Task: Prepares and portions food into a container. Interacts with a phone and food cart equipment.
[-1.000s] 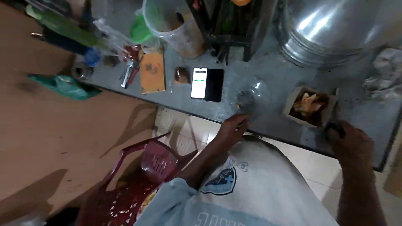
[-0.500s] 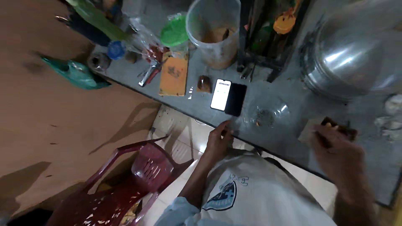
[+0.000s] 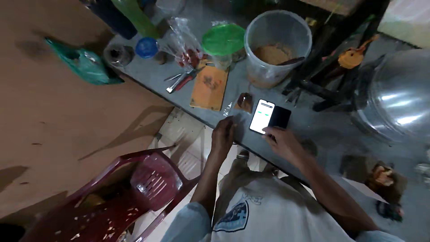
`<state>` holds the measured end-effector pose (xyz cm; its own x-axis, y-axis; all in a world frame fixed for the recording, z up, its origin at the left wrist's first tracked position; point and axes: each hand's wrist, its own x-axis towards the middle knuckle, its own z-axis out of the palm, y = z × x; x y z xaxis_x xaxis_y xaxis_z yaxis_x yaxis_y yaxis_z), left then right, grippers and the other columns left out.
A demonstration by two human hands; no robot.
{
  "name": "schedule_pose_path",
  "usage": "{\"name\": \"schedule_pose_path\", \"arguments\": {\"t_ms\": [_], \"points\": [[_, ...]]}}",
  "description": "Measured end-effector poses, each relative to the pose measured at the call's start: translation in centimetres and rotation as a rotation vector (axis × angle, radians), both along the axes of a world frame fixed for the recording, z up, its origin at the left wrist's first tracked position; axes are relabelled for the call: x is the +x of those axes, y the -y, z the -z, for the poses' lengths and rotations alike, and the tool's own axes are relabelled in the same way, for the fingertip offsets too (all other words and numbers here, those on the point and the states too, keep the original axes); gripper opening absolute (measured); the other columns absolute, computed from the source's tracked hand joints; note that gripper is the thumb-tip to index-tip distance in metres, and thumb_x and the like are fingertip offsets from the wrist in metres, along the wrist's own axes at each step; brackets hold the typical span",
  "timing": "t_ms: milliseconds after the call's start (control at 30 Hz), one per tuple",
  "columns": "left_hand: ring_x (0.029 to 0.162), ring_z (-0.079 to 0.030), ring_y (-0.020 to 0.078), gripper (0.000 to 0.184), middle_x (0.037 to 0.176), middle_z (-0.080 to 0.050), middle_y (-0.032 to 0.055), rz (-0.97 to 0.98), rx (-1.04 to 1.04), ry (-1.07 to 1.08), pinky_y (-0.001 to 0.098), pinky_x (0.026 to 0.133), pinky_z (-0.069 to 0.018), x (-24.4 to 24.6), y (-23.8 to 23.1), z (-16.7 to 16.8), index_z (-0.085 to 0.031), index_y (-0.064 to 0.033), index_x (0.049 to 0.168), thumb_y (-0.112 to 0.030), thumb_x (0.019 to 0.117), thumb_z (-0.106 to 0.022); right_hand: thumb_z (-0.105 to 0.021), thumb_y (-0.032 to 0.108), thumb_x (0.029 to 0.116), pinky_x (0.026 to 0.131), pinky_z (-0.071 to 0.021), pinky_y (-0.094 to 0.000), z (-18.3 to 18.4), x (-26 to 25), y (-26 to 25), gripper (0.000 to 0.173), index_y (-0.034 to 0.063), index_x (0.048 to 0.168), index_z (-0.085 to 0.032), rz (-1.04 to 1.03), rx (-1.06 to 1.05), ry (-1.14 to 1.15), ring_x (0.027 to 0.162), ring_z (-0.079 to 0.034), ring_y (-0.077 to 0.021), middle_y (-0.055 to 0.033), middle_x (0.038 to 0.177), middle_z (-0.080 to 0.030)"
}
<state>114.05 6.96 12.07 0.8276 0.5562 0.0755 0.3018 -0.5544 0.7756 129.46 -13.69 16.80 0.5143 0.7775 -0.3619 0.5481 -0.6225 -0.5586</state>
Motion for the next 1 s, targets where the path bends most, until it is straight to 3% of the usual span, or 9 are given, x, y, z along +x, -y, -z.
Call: {"name": "schedule_pose_path", "arguments": {"t_ms": [100, 167, 233, 333, 467, 600, 733, 933, 1000], "points": [[0.100, -0.070, 0.0211, 0.038, 0.120, -0.068, 0.0133, -0.051, 0.060, -0.025, 0.0425, 0.088, -0.0601, 0.2, -5.0, -0.2, -0.059, -0.0061, 0.138, -0.025, 0.1051, -0.058, -0.049, 0.037, 0.1077, 0.098, -0.0557, -0.0442, 0.4, -1.6, -0.7, 0.041, 0.0129, 0.137, -0.065, -0.043, -0.035, -0.070, 0.108, -0.069, -0.0220, -0.0088, 0.121, -0.071], [0.107, -0.069, 0.0259, 0.041, 0.126, -0.066, 0.0170, -0.118, 0.100, -0.072, 0.0458, 0.093, -0.0582, 0.5, -9.3, -0.5, -0.056, -0.0051, 0.141, -0.026, 0.1058, -0.056, -0.050, 0.037, 0.1077, 0.098, -0.0562, -0.0427, 0.3, -2.6, -0.4, 0.041, 0.0127, 0.137, -0.065, -0.055, -0.038, -0.077, 0.108, -0.070, -0.0216, -0.0083, 0.123, -0.071], [0.112, -0.067, 0.0287, 0.040, 0.127, -0.065, 0.0188, -0.219, 0.194, -0.103, 0.0464, 0.096, -0.0572, 1.3, -14.7, -0.2, -0.059, -0.0030, 0.137, -0.026, 0.1050, -0.054, -0.052, 0.036, 0.1069, 0.096, -0.0573, -0.0414, 0.4, -3.4, 0.4, 0.039, 0.0114, 0.134, -0.067, -0.035, 0.002, -0.052, 0.105, -0.071, -0.0212, -0.0084, 0.120, -0.072], [0.126, -0.059, 0.0366, 0.035, 0.133, -0.063, 0.0212, -0.331, 0.294, -0.156, 0.0530, 0.108, -0.0475, 2.1, -21.0, -0.9, -0.063, -0.0018, 0.132, -0.021, 0.1045, -0.053, -0.056, 0.034, 0.1054, 0.090, -0.0601, -0.0406, 0.9, -4.1, 1.9, 0.036, 0.0114, 0.129, -0.070, 0.034, 0.075, 0.002, 0.097, -0.073, -0.0204, -0.0080, 0.113, -0.074], [0.129, -0.053, 0.0445, 0.034, 0.136, -0.059, 0.0234, -0.364, 0.342, -0.246, 0.0602, 0.108, -0.0442, 3.1, -27.0, -0.6, -0.063, -0.0053, 0.132, -0.015, 0.0994, -0.060, -0.057, 0.031, 0.1047, 0.088, -0.0610, -0.0410, 0.9, -4.6, 3.5, 0.033, 0.0131, 0.129, -0.071, 0.129, 0.091, 0.028, 0.095, -0.073, -0.0201, -0.0080, 0.113, -0.075], [0.130, -0.051, 0.0500, 0.031, 0.136, -0.058, 0.0265, -0.237, 0.339, -0.430, 0.0692, 0.105, -0.0427, 4.1, -30.9, -0.6, -0.068, -0.0076, 0.128, -0.019, 0.1003, -0.061, -0.058, 0.032, 0.1042, 0.087, -0.0607, -0.0411, 1.1, -5.0, 4.3, 0.034, 0.0105, 0.126, -0.071, 0.167, 0.080, 0.021, 0.093, -0.073, -0.0204, -0.0096, 0.110, -0.075], [0.129, -0.050, 0.0535, 0.034, 0.132, -0.059, 0.0292, -0.098, 0.397, -0.564, 0.0739, 0.103, -0.0409, 5.0, -33.5, 0.2, -0.066, -0.0034, 0.125, -0.024, 0.0994, -0.064, -0.054, 0.031, 0.1059, 0.097, -0.0564, -0.0456, 1.3, -5.3, 4.5, 0.037, 0.0078, 0.131, -0.068, 0.142, 0.047, -0.069, 0.105, -0.072, -0.0260, -0.0136, 0.117, -0.073], [0.118, -0.055, 0.0592, 0.026, 0.125, -0.059, 0.0359, -0.018, 0.520, -0.613, 0.0782, 0.096, -0.0424, 5.0, -31.2, -4.3, -0.061, 0.0048, 0.122, -0.010, 0.1013, -0.058, -0.051, 0.034, 0.1064, 0.096, -0.0558, -0.0452, 2.3, -6.2, 4.8, 0.038, 0.0092, 0.130, -0.068, 0.142, 0.056, -0.081, 0.102, -0.071, -0.0240, -0.0109, 0.113, -0.074], [0.122, -0.052, 0.0619, 0.031, 0.129, -0.056, 0.0390, -0.027, 0.633, -0.679, 0.0795, 0.097, -0.0393, 5.4, -29.5, -6.2, -0.058, 0.0080, 0.129, -0.004, 0.1008, -0.056, -0.050, 0.034, 0.1070, 0.098, -0.0539, -0.0479, 2.1, -6.3, 4.8, 0.040, 0.0081, 0.132, -0.067, 0.136, 0.020, -0.119, 0.106, -0.070, -0.0265, -0.0124, 0.116, -0.073]]}}
